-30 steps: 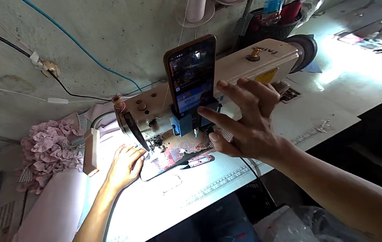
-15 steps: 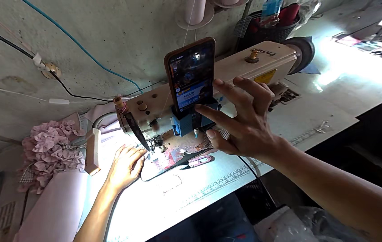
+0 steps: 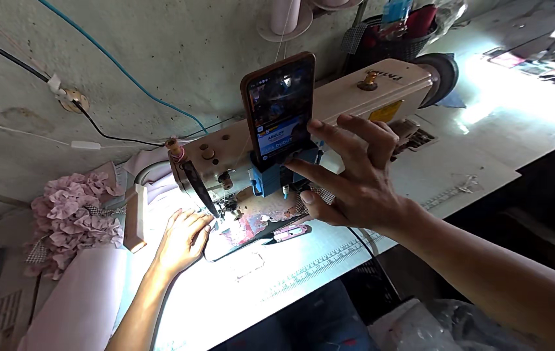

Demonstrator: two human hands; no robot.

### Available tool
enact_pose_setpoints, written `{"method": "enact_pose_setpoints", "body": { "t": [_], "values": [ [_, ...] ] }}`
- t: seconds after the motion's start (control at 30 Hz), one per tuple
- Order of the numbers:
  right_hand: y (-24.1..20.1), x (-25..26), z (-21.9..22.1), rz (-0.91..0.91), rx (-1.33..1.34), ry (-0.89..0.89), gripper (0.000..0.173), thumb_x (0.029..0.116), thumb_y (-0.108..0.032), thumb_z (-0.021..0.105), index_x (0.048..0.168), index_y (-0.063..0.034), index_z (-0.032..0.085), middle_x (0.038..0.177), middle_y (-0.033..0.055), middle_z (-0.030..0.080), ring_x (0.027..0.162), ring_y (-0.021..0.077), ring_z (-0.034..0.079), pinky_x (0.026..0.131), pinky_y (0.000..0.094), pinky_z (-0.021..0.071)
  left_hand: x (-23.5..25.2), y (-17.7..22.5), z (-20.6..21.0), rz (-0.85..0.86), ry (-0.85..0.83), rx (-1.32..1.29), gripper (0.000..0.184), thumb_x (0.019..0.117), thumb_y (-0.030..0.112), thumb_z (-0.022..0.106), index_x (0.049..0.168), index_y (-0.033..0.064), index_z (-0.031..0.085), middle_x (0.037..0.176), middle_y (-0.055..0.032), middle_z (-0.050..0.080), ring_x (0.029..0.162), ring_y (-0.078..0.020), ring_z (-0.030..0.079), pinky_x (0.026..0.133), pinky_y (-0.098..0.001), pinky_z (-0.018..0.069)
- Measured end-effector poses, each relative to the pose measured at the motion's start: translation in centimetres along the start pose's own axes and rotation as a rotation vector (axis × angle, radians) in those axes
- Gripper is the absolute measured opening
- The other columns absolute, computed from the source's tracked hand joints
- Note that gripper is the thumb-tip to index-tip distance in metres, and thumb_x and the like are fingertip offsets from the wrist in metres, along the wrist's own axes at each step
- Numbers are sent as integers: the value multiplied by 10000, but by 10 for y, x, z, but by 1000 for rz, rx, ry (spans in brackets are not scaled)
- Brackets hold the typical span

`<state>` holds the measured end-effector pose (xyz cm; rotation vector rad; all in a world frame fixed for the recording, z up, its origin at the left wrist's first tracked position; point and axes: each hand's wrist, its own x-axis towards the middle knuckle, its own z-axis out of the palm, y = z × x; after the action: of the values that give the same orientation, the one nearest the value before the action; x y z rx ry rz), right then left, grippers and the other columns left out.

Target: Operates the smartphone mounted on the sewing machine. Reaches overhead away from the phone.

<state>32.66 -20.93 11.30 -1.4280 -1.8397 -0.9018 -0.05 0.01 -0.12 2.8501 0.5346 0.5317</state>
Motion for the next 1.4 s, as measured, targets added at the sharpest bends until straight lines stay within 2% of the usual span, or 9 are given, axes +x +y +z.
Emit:
{"method": "enact_pose_setpoints", "body": {
  "t": [0.37, 0.67, 0.87, 1.07, 1.23, 1.4],
  "values": [
    [5, 11, -1, 52, 12, 6, 469, 994, -456, 490, 1344, -209, 680, 1573, 177, 448, 1478, 409, 310, 1174, 570, 203, -1, -1, 1, 8, 6, -9, 403, 1065, 356, 407, 1286, 228, 718, 1303, 47, 709, 1308, -186, 598, 1169, -538, 355],
    [6, 13, -3, 65, 3, 25, 541, 1007, -484, 447, 1404, -163, 627, 1584, 178, 428, 1469, 409, 315, 1172, 570, 209, 0, -1, 1, 5, 8, -1, 402, 1065, 362, 408, 1286, 239, 721, 1297, 52, 712, 1302, -183, 601, 1169, -535, 356],
    [3, 7, -2, 27, 25, 37, 454, 1004, -464, 479, 1335, -221, 673, 1564, 160, 452, 1476, 385, 316, 1185, 545, 209, 0, -1, 1, 9, 7, -8, 402, 1066, 364, 409, 1285, 232, 719, 1299, 42, 710, 1305, -188, 599, 1166, -544, 357],
    [-3, -1, 4, 31, 13, 6, 462, 1010, -465, 459, 1322, -220, 696, 1569, 148, 460, 1470, 397, 324, 1186, 566, 204, 0, -1, 1, 9, 7, 0, 408, 1066, 361, 401, 1292, 235, 717, 1312, 45, 706, 1313, -187, 595, 1170, -539, 355],
    [-10, -13, 6, 17, 12, -8, 431, 1016, -462, 455, 1231, -234, 753, 1566, 106, 480, 1486, 370, 310, 1201, 556, 161, -1, 0, 0, 12, 12, -5, 409, 1065, 363, 402, 1300, 238, 714, 1311, 44, 707, 1317, -180, 592, 1172, -533, 350],
    [-8, -7, 1, 18, 13, 35, 432, 1016, -455, 447, 1240, -222, 733, 1561, 109, 476, 1470, 349, 327, 1190, 531, 184, 0, -1, 1, 17, 17, -5, 410, 1061, 366, 403, 1291, 238, 718, 1299, 41, 713, 1316, -184, 592, 1170, -536, 351]
  ]
}}
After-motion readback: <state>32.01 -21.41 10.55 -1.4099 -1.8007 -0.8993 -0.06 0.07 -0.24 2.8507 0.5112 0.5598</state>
